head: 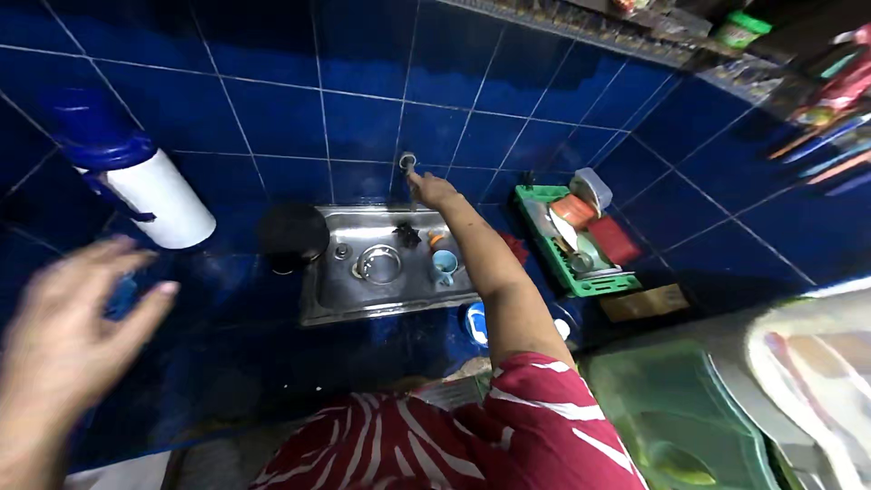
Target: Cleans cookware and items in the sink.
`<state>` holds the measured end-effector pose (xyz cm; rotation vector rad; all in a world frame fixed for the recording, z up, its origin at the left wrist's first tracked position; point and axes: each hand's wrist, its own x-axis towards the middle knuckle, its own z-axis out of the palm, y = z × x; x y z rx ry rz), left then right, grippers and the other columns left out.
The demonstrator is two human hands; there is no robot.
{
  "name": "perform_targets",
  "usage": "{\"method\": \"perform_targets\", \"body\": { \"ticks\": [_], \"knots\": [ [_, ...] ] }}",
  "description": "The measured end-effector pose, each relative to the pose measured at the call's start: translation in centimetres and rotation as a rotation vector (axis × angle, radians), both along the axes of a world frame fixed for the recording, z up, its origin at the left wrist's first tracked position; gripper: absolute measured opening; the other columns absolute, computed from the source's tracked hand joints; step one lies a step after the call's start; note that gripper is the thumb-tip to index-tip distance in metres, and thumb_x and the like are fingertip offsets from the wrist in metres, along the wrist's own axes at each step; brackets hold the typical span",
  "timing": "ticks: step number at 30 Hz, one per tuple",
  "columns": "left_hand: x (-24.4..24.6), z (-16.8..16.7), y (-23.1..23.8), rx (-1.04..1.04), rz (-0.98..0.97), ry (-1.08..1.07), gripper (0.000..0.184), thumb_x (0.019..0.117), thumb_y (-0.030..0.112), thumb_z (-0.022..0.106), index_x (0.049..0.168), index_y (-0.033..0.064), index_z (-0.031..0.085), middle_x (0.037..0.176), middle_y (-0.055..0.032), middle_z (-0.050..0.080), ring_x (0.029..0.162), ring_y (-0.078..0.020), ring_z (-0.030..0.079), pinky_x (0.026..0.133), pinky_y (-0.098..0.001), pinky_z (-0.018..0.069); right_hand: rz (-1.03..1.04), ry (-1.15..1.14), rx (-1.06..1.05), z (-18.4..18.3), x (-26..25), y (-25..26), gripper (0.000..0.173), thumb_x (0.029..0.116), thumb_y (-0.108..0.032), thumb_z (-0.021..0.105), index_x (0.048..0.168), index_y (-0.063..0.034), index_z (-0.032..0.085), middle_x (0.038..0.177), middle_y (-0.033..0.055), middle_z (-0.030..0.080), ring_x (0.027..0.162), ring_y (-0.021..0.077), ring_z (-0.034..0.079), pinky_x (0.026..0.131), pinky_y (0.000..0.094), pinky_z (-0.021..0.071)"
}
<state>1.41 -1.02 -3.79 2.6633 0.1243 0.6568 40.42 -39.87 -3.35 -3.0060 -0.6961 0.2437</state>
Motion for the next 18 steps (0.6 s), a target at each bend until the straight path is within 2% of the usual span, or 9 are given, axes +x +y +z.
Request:
{"method": "perform_targets", "body": {
  "ticks": [3, 5, 7, 9, 10, 12, 13, 16, 18],
  "knots": [
    [4.5, -10.2, -4.8, -0.386, -0.016, 0.219, 0.05, 0.1038, 0.039, 0.057, 0.139, 0.0041, 0.057, 0.138, -0.0201, 0.06, 0.127, -0.0308, 0.06, 0.108, -0.0525, 0.0482, -0.005, -0.018, 0.058, -0.8, 0.0, -0.2, 0.058, 0.1004, -0.03, 0.063, 0.155, -0.0273, 0.042, 0.146, 0.0258, 0.052, 0.115, 0.0465, 0.065, 0.09, 0.0664, 0.0547],
    [6.6, -15.0, -8.5, -0.573, 0.014, 0.362, 0.046, 0.1043, 0.033, 0.059, 0.14, 0.0043, 0.056, 0.136, -0.0212, 0.061, 0.122, -0.0317, 0.063, 0.105, -0.0531, 0.0503, -0.025, -0.02, 0.236, -1.6, -0.5, -0.9, 0.073, 0.0975, -0.031, 0.07, 0.161, -0.0297, 0.033, 0.151, 0.0252, 0.047, 0.111, 0.0449, 0.067, 0.089, 0.0643, 0.0563],
    [7.4, -18.2, -11.4, -0.655, 0.043, 0.419, 0.041, 0.1038, 0.028, 0.061, 0.136, 0.0042, 0.058, 0.128, -0.0208, 0.064, 0.115, -0.0318, 0.065, 0.1, -0.0538, 0.0527, -0.108, -0.022, 0.555, -3.8, -1.7, -1.9, 0.089, 0.0935, -0.021, 0.074, 0.165, -0.0279, 0.022, 0.158, 0.0217, 0.041, 0.117, 0.0432, 0.065, 0.093, 0.0619, 0.0573],
    [7.4, -20.0, -13.3, -0.672, 0.053, 0.453, 0.038, 0.1033, 0.025, 0.062, 0.133, 0.0026, 0.06, 0.124, -0.0218, 0.066, 0.112, -0.0329, 0.066, 0.098, -0.0547, 0.0524, -0.267, -0.005, 0.784, -7.5, -3.3, -2.9, 0.085, 0.0949, -0.015, 0.07, 0.165, -0.0232, 0.023, 0.155, 0.0218, 0.044, 0.123, 0.0421, 0.062, 0.096, 0.0613, 0.0561],
    [7.3, -20.6, -14.0, -0.658, 0.064, 0.484, 0.038, 0.1035, 0.026, 0.062, 0.133, 0.0018, 0.059, 0.125, -0.0228, 0.065, 0.114, -0.0345, 0.065, 0.1, -0.056, 0.0512, -0.324, 0.041, 0.783, -10.2, -4.1, -3.3, 0.077, 0.0966, -0.017, 0.068, 0.163, -0.0184, 0.029, 0.15, 0.0246, 0.049, 0.122, 0.0438, 0.062, 0.096, 0.0637, 0.0545],
    [6.8, -21.6, -14.6, -0.625, 0.081, 0.511, 0.04, 0.1032, 0.026, 0.063, 0.134, 0.0006, 0.059, 0.129, -0.0243, 0.063, 0.119, -0.0372, 0.063, 0.103, -0.0579, 0.0485, -0.321, 0.219, 0.605, -15.7, -5.1, -3.4, 0.055, 0.0977, -0.023, 0.067, 0.148, -0.0092, 0.052, 0.143, 0.0241, 0.057, 0.128, 0.0414, 0.06, 0.105, 0.0618, 0.0495],
    [6.4, -22.1, -14.8, -0.617, 0.082, 0.513, 0.04, 0.1031, 0.025, 0.063, 0.134, 0.0008, 0.06, 0.13, -0.0236, 0.064, 0.12, -0.0365, 0.063, 0.104, -0.0573, 0.0483, -0.257, 0.326, 0.465, -18.0, -5.8, -3.1, 0.05, 0.0983, -0.024, 0.066, 0.145, -0.0083, 0.057, 0.147, 0.0226, 0.055, 0.133, 0.0399, 0.056, 0.11, 0.0601, 0.0462],
    [5.7, -23.7, -14.6, -0.561, 0.061, 0.593, 0.042, 0.1023, 0.026, 0.064, 0.136, 0.0022, 0.06, 0.136, -0.0226, 0.062, 0.129, -0.0376, 0.058, 0.11, -0.0582, 0.0445, -0.025, 0.44, 0.194, -22.5, -8.1, -1.5, 0.048, 0.1001, -0.025, 0.062, 0.145, -0.0071, 0.057, 0.157, 0.0216, 0.044, 0.138, 0.0413, 0.051, 0.112, 0.0599, 0.0439],
    [5.3, -24.4, -14.8, -0.505, 0.058, 0.671, 0.045, 0.1013, 0.03, 0.065, 0.136, 0.0015, 0.06, 0.138, -0.0254, 0.059, 0.13, -0.0419, 0.056, 0.11, -0.0612, 0.0426, 0.006, 0.466, 0.113, -23.7, -9.3, -0.6, 0.054, 0.1039, -0.025, 0.056, 0.151, -0.0006, 0.047, 0.155, 0.0247, 0.045, 0.136, 0.0437, 0.052, 0.11, 0.0605, 0.0454]
  ]
}}
